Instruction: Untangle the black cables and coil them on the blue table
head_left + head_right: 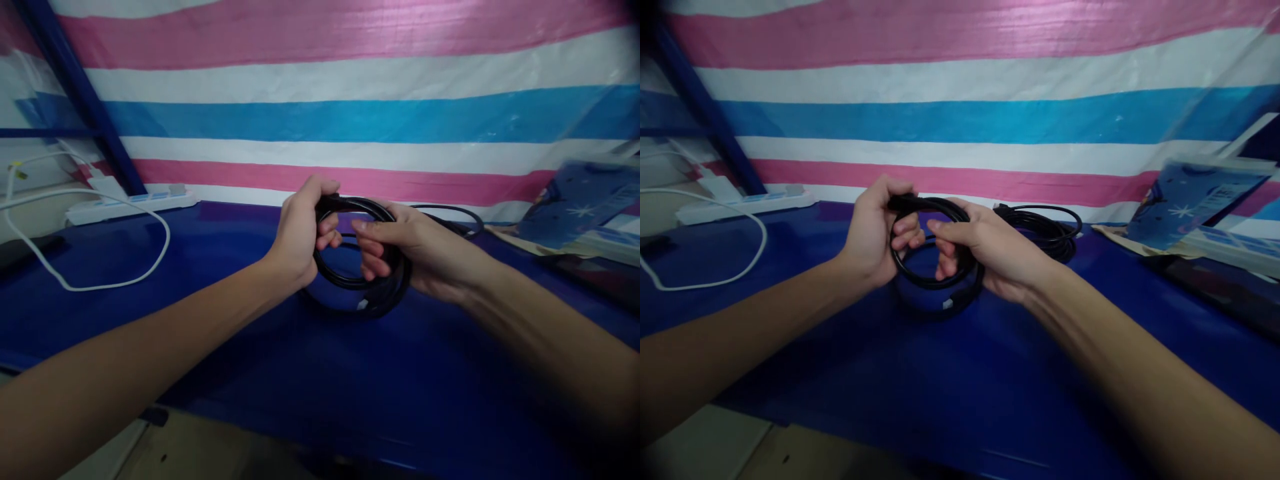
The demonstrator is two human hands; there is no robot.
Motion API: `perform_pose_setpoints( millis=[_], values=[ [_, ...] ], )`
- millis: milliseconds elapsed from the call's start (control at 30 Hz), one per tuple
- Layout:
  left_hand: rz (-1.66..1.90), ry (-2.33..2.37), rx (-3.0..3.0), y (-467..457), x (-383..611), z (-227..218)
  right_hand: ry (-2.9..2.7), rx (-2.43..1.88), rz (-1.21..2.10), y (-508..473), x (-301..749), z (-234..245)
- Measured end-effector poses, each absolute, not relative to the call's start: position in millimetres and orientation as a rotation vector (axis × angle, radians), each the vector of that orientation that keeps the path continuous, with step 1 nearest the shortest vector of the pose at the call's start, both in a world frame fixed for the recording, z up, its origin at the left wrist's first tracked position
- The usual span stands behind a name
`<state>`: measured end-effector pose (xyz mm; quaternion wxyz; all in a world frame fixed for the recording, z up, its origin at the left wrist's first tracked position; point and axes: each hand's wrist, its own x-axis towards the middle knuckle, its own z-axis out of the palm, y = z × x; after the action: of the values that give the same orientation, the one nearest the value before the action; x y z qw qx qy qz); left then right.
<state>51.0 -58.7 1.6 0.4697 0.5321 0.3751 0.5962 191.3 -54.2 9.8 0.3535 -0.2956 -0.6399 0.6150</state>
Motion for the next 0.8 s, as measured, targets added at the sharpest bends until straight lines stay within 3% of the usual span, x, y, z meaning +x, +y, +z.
perform_pose_setpoints(
  millis=[100,233,400,667,800],
  values=[
    [1.391,0.826,1.31,-59.8,44.3,9.2,-1.598,-0.771,1.542,-56.3,193.8,16.1],
    [0.991,0.653,1.424,-67.6,35.3,22.6,-1.783,-0.916,1.256,-54.4,206.8,26.1],
    [0.622,0.903,1.714,-79.5,39.8,27.8,-2.222,-0.943,1.014,-56.8,209.4,25.5],
    [1.254,0.954,1.664,-63.9,42.0,18.0,-1.749,-0.819,1.361,-59.2,192.0,16.0],
    [1.303,0.823,1.421,-59.1,35.3,19.0,-1.559,-0.686,1.415,-57.5,193.6,19.9]
  ],
)
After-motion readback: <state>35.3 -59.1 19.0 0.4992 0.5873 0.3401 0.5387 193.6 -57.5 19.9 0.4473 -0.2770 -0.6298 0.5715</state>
